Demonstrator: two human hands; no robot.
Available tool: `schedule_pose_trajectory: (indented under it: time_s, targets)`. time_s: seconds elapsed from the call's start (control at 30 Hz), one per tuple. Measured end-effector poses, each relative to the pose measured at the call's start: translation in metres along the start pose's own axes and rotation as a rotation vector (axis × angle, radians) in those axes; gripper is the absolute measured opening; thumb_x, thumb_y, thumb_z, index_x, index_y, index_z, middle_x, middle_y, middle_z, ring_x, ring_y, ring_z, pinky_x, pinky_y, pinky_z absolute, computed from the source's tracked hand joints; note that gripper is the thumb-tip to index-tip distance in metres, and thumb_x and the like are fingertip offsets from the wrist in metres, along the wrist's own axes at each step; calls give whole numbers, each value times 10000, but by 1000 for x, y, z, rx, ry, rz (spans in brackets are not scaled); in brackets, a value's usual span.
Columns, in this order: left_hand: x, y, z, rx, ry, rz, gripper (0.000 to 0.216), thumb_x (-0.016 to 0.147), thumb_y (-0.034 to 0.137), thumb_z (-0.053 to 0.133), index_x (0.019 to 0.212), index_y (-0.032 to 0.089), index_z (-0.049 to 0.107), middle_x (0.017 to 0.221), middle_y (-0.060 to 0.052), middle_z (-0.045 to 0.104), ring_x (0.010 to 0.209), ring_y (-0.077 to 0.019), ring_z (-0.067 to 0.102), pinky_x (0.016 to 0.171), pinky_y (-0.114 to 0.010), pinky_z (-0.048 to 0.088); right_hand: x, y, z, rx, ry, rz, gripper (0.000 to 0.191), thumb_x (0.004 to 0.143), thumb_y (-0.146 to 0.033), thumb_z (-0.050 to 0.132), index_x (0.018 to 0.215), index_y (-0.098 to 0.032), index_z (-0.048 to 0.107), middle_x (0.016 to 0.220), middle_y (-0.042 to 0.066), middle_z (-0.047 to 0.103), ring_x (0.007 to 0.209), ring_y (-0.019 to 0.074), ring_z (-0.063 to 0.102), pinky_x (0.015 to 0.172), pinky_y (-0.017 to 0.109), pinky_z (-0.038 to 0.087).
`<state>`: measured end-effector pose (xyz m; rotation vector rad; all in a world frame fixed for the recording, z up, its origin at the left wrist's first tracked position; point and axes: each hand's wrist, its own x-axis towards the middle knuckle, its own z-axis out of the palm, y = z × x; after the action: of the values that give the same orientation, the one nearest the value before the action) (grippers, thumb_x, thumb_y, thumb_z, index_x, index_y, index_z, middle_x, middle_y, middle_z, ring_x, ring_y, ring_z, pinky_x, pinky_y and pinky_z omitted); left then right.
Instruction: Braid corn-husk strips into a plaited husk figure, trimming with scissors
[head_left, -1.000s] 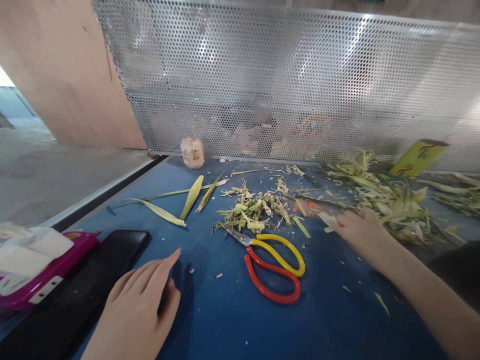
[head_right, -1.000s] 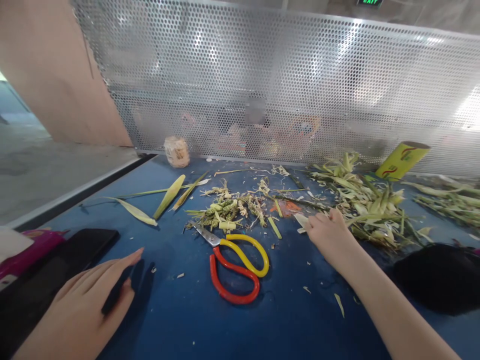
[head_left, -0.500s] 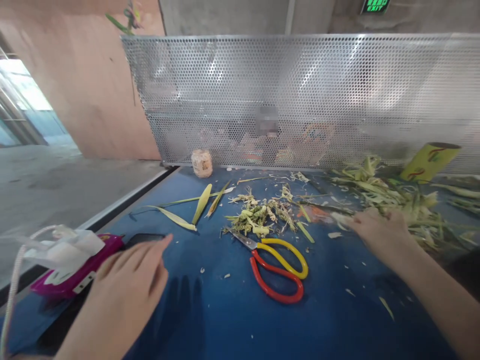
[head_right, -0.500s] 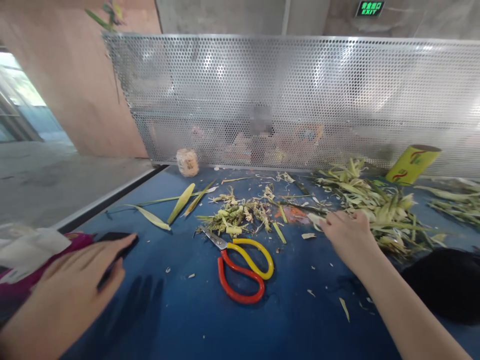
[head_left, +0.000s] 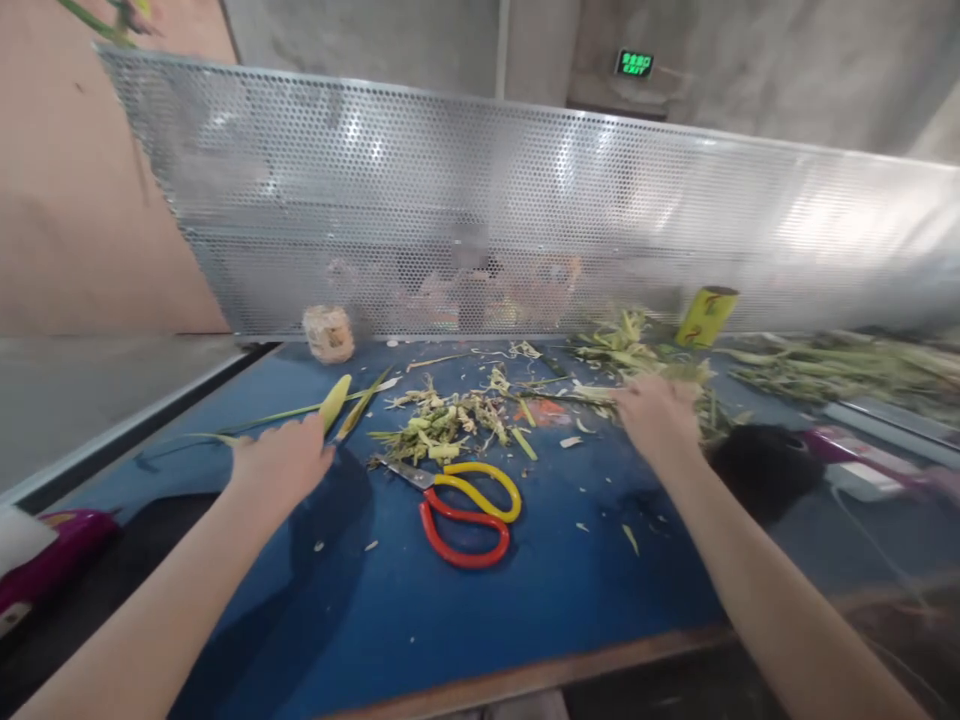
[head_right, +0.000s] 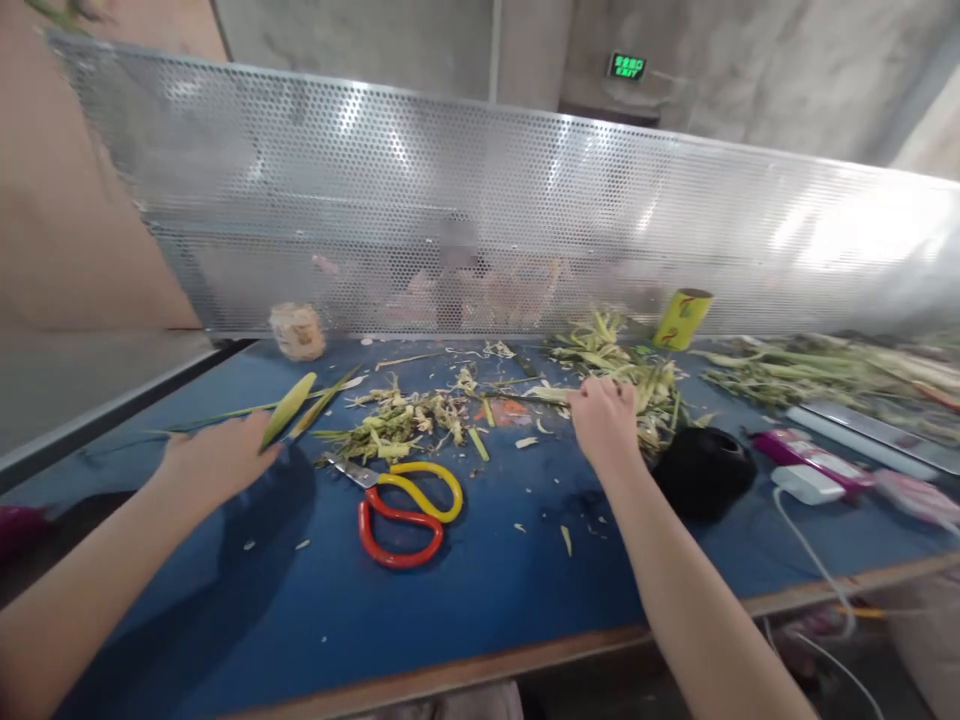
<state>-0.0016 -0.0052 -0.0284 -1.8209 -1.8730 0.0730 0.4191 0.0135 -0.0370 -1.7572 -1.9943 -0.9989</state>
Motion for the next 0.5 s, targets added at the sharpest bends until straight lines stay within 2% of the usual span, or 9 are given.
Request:
schedule_pose_trajectory:
  time_s: [0.1, 0.17, 0.3, 0.5]
  targets:
    - [9, 2, 5, -70, -152, -79, 423, 787, 341, 159, 778, 101, 507, 719, -56, 646, 686, -219, 624, 587, -407, 445, 2, 7, 6, -3, -37, 106, 258, 797, -187, 410, 707, -209, 651, 705, 47, 551, 728, 176, 406, 673, 318, 184]
    - [11, 3, 2, -142, -228, -101, 283, 777, 291, 275, 809, 106, 488, 782, -126, 648, 735, -260, 625, 622, -430, 450, 3, 10, 12, -7, -49, 183, 258, 790, -183, 417, 685, -200, 652, 716, 44, 574, 731, 176, 417, 672, 310, 184]
    - [7, 7, -11, -183, -220, -109, 253, 769, 212, 270, 915, 124, 457, 826, -145, 644, 775, -289, 611, 691, -456, 409, 5, 13, 16, -7, -69, 261, 252, 789, -189, 417, 690, -187, 649, 744, 47, 597, 739, 177, 436, 662, 305, 188]
    - [3, 7, -26, -173, -172, -177, 426, 756, 200, 245, 1155, 88, 347, 767, -127, 637, 747, -289, 609, 649, -386, 387, 2, 13, 11, -34, -30, 331, 263, 806, -172, 381, 745, -168, 637, 783, 65, 610, 755, 183, 454, 648, 313, 187]
